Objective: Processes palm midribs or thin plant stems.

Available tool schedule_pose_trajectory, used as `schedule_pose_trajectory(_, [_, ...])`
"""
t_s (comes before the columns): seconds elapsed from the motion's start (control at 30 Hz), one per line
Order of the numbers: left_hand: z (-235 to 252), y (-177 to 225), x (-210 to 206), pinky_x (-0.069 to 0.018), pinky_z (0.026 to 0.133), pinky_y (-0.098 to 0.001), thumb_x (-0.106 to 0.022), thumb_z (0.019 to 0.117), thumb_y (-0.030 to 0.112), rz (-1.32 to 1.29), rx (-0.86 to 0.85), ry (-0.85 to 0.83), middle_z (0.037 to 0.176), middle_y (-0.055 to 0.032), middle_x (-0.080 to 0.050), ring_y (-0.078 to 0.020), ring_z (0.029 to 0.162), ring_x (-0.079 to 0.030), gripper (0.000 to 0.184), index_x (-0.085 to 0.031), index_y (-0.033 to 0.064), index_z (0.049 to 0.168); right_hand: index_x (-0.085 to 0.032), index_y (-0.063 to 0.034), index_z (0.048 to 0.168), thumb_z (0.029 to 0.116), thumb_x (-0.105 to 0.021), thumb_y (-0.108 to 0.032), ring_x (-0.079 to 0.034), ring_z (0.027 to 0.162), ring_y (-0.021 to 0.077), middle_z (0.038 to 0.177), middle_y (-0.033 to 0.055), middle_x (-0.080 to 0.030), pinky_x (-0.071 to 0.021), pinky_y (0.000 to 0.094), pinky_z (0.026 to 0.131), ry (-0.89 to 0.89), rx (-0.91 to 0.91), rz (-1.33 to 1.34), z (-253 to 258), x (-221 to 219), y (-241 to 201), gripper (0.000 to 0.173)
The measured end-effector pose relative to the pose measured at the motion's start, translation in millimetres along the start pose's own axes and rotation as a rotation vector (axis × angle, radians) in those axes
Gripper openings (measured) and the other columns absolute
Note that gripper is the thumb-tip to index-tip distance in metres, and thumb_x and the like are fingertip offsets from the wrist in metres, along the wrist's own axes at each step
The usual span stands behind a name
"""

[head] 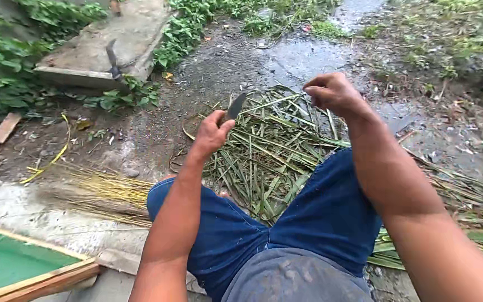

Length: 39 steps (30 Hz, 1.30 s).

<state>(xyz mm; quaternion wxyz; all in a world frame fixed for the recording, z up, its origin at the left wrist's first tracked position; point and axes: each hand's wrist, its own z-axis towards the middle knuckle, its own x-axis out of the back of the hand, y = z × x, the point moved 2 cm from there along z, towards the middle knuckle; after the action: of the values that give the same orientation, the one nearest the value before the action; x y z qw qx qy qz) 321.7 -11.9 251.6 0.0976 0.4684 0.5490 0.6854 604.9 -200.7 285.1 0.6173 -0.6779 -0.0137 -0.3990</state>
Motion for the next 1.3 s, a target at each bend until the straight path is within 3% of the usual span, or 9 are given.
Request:
schedule_pose_trajectory(0.07, [-2.3,1.5,-21.5,-0.0557,0.059,-0.0319,-0.056,0.1063,0.020,-0.156,0.023,-0.050,0.096,-0.0103,-0.068,-0.0153,0.067,-0.064,0.032,-0.053,0.0016,0.133,-0.071,-0.0018,0.113,0.1030,-0.056,-0.016,-0.058,0.060,0.0114,0.082,0.0072,-0.067,-0.0534,0.0353,0.061,-0.079,0.040,0.043,3.3,-28.2,-8.8,0.023])
schedule_pose_trajectory(0.13, [-5.5,6.0,-36.4,-0.0535,0.052,-0.0262,-0.053,0.1077,0.020,-0.349,0.019,-0.060,0.086,-0.0062,-0.068,-0.0119,0.060,-0.062,0.031,-0.051,0.0044,0.135,-0.071,-0.0018,0.113,0.1036,-0.056,-0.016,-0.056,0.058,0.0097,0.079,0.0055,-0.066,-0.0521,0.0322,0.058,-0.153,0.068,0.081,0.9,-50.6,-12.8,0.023])
schedule_pose_trajectory(0.33, [-6.7,15.7,-60.0,-0.0509,0.048,-0.0243,-0.050,0.1084,0.015,-0.593,-0.022,-0.142,0.079,-0.0059,-0.062,-0.0124,0.057,-0.059,0.044,-0.045,0.0129,0.152,-0.073,-0.0030,0.108,0.1049,-0.056,-0.015,-0.053,0.054,0.0057,0.074,0.0017,-0.064,-0.0497,0.0265,0.054,-0.308,0.164,0.101,-14.0,-84.7,-22.1,0.021])
schedule_pose_trajectory(0.57, [0.4,6.1,-27.1,-0.0520,0.044,-0.0235,-0.042,0.1110,0.019,-0.763,-0.085,0.051,0.074,-0.0007,-0.060,-0.0105,0.052,-0.058,0.037,-0.045,0.0109,0.147,-0.073,-0.0047,0.107,0.1037,-0.056,-0.015,-0.058,0.062,0.0055,0.087,0.0029,-0.069,-0.0527,0.0277,0.061,-0.300,0.257,0.021,-16.2,-77.5,-25.7,0.020])
schedule_pose_trajectory(0.73, [-7.0,9.3,-36.6,-0.0522,0.045,-0.0240,-0.045,0.1100,0.017,-0.718,-0.039,-0.050,0.075,-0.0022,-0.061,-0.0109,0.054,-0.059,0.039,-0.045,0.0125,0.148,-0.074,-0.0070,0.106,0.1010,-0.060,-0.014,-0.059,0.066,0.0086,0.088,0.0036,-0.069,-0.0535,0.0317,0.065,-0.225,0.300,-0.030,-18.1,-78.3,-27.7,0.016])
schedule_pose_trajectory(0.93, [-5.7,12.1,-38.3,-0.0520,0.045,-0.0236,-0.046,0.1096,0.015,-0.743,-0.075,-0.012,0.073,-0.0015,-0.060,-0.0108,0.053,-0.059,0.038,-0.046,0.0114,0.148,-0.074,-0.0077,0.105,0.0999,-0.062,-0.013,-0.059,0.070,0.0079,0.090,0.0029,-0.067,-0.0517,0.0311,0.070,-0.213,0.320,-0.050,-16.2,-82.3,-30.9,0.015])
schedule_pose_trajectory(1.1, [3.7,4.7,-11.5,-0.0517,0.042,-0.0240,-0.041,0.1117,0.023,-0.839,-0.095,0.133,0.072,-0.0002,-0.059,-0.0108,0.052,-0.059,0.036,-0.045,0.0142,0.146,-0.074,-0.0075,0.103,0.1009,-0.060,-0.015,-0.057,0.066,0.0072,0.084,0.0020,-0.067,-0.0508,0.0304,0.064,-0.242,0.332,-0.033,-20.3,-72.1,-28.6,0.016])
schedule_pose_trajectory(1.23, [-2.2,3.8,-12.0,-0.0517,0.043,-0.0229,-0.040,0.1115,0.021,-0.841,-0.124,0.098,0.074,-0.0006,-0.060,-0.0103,0.052,-0.058,0.037,-0.044,0.0123,0.148,-0.074,-0.0067,0.102,0.1010,-0.058,-0.014,-0.057,0.067,0.0051,0.084,0.0010,-0.067,-0.0504,0.0282,0.065,-0.280,0.362,-0.020,-18.8,-67.2,-24.5,0.018])
schedule_pose_trajectory(1.3, [0.9,0.1,3.6,-0.0523,0.044,-0.0234,-0.039,0.1120,0.024,-0.866,-0.124,0.173,0.072,0.0005,-0.060,-0.0100,0.052,-0.058,0.035,-0.047,0.0147,0.145,-0.074,-0.0064,0.102,0.1011,-0.057,-0.013,-0.055,0.064,0.0028,0.084,-0.0004,-0.068,-0.0492,0.0260,0.063,-0.314,0.356,-0.006,-20.8,-58.9,-21.5,0.019])
